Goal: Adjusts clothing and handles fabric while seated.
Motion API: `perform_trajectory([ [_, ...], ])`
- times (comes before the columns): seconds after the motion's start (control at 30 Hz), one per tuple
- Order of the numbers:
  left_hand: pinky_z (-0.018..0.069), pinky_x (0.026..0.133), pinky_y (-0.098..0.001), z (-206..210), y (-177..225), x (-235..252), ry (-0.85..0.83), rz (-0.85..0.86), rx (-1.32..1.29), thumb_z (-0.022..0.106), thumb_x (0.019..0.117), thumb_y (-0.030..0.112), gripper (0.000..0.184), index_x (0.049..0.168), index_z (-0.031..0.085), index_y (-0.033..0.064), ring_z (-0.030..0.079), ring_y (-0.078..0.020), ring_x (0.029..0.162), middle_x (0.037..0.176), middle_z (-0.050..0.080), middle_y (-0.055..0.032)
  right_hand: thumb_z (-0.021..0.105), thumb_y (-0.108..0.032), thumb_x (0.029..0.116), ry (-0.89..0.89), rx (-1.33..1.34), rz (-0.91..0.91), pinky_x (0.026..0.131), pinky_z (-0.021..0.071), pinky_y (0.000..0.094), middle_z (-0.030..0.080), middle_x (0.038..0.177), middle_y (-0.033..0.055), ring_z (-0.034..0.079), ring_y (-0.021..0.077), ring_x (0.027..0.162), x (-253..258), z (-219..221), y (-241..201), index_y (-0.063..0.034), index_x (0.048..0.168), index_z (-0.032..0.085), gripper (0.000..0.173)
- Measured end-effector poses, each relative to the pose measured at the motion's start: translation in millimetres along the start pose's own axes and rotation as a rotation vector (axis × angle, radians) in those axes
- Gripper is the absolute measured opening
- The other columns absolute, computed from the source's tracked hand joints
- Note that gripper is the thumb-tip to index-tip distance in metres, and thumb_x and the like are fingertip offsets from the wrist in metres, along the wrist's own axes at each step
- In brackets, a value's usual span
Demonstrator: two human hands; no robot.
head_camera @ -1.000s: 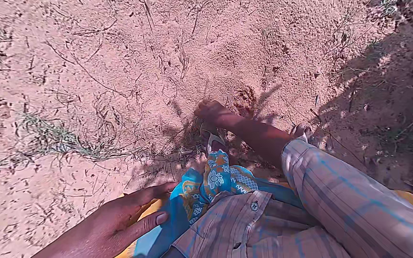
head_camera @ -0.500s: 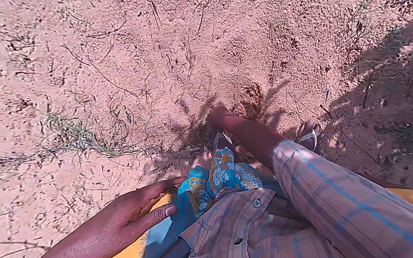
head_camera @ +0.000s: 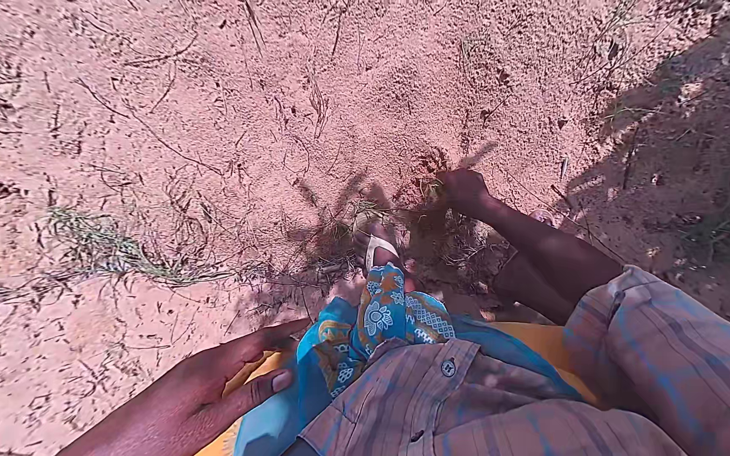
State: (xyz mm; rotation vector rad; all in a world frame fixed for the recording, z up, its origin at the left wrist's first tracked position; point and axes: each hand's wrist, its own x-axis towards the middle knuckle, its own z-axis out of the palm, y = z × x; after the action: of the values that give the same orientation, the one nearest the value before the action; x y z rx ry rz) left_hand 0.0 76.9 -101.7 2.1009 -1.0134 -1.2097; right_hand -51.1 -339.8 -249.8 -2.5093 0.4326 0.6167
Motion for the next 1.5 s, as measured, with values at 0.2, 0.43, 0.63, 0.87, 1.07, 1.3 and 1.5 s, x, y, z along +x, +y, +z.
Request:
perform_trajectory([
  [0.2,0.055,0.098,-0.0338,-4,5,4,-0.056,-0.004,-0.028,0.056,0.1002,0.053,0.056,0.145,0.056,0.0186,0.068,-0.0092,0.111,0.126,0.071,-0.002,0.059,-0.003,0.0976,-0.077,-0.156,-0.163,0.094,0.0488,0.0644,0.058,0.138,0.0246,0.055,0.047,0.127,12,3,13,-0.0094,0.134,0.066,0.037],
  [0.43,0.0556,0.097,-0.0368,-4,15,2,-0.031,-0.098,0.03,0.053,0.0977,0.059,0.062,0.144,0.057,0.0179,0.069,-0.0111,0.112,0.123,0.072,-0.0002,0.049,-0.002,0.1027,-0.206,-0.271,-0.372,0.094,0.05,0.0584,0.054,0.143,0.0209,0.053,0.0447,0.128,42,71,-59,-0.0198,0.146,0.057,0.048],
  [0.63,0.0528,0.103,-0.0421,-12,18,5,-0.133,-0.138,-0.032,0.057,0.1011,0.045,0.06,0.147,0.052,0.0062,0.067,-0.0205,0.117,0.13,0.068,-0.0118,0.051,0.002,0.1005,-0.231,-0.358,-0.328,0.094,0.0486,0.056,0.052,0.144,0.0221,0.05,0.044,0.129,46,75,-65,-0.0114,0.141,0.06,0.044],
  [0.87,0.0531,0.101,-0.0434,-14,17,4,-0.145,-0.138,-0.037,0.056,0.1016,0.046,0.061,0.147,0.051,0.0052,0.067,-0.0214,0.115,0.128,0.068,-0.0133,0.047,-0.006,0.1048,-0.134,-0.197,-0.172,0.096,0.0475,0.0594,0.056,0.137,0.0263,0.055,0.0467,0.124,39,89,-72,-0.0081,0.144,0.054,0.04],
  [1.07,0.0544,0.1,-0.039,-12,19,2,-0.101,-0.157,-0.035,0.057,0.1002,0.046,0.059,0.145,0.054,0.0071,0.068,-0.0174,0.114,0.127,0.069,-0.0096,0.048,-0.011,0.1046,-0.306,-0.029,0.107,0.086,0.0516,0.0614,0.065,0.121,0.0268,0.064,0.0445,0.113,27,68,-90,0.0034,0.124,0.062,0.027],
  [1.3,0.0519,0.102,-0.0434,-17,26,3,-0.122,-0.234,-0.053,0.056,0.1012,0.041,0.061,0.148,0.049,0.0027,0.067,-0.0231,0.117,0.127,0.068,-0.015,0.053,-0.021,0.1046,-0.341,0.138,0.035,0.097,0.0474,0.0613,0.067,0.126,0.0236,0.062,0.0395,0.12,21,68,-84,0.0023,0.119,0.068,0.031],
  [1.5,0.0489,0.104,-0.0459,-18,31,7,-0.131,-0.247,-0.076,0.052,0.1028,0.038,0.064,0.149,0.042,-0.0043,0.064,-0.0284,0.118,0.13,0.063,-0.0256,0.057,-0.019,0.104,-0.248,0.325,-0.105,0.089,0.0508,0.0615,0.068,0.115,0.0242,0.066,0.0391,0.11,8,28,-93,0.0037,0.114,0.067,0.027],
])
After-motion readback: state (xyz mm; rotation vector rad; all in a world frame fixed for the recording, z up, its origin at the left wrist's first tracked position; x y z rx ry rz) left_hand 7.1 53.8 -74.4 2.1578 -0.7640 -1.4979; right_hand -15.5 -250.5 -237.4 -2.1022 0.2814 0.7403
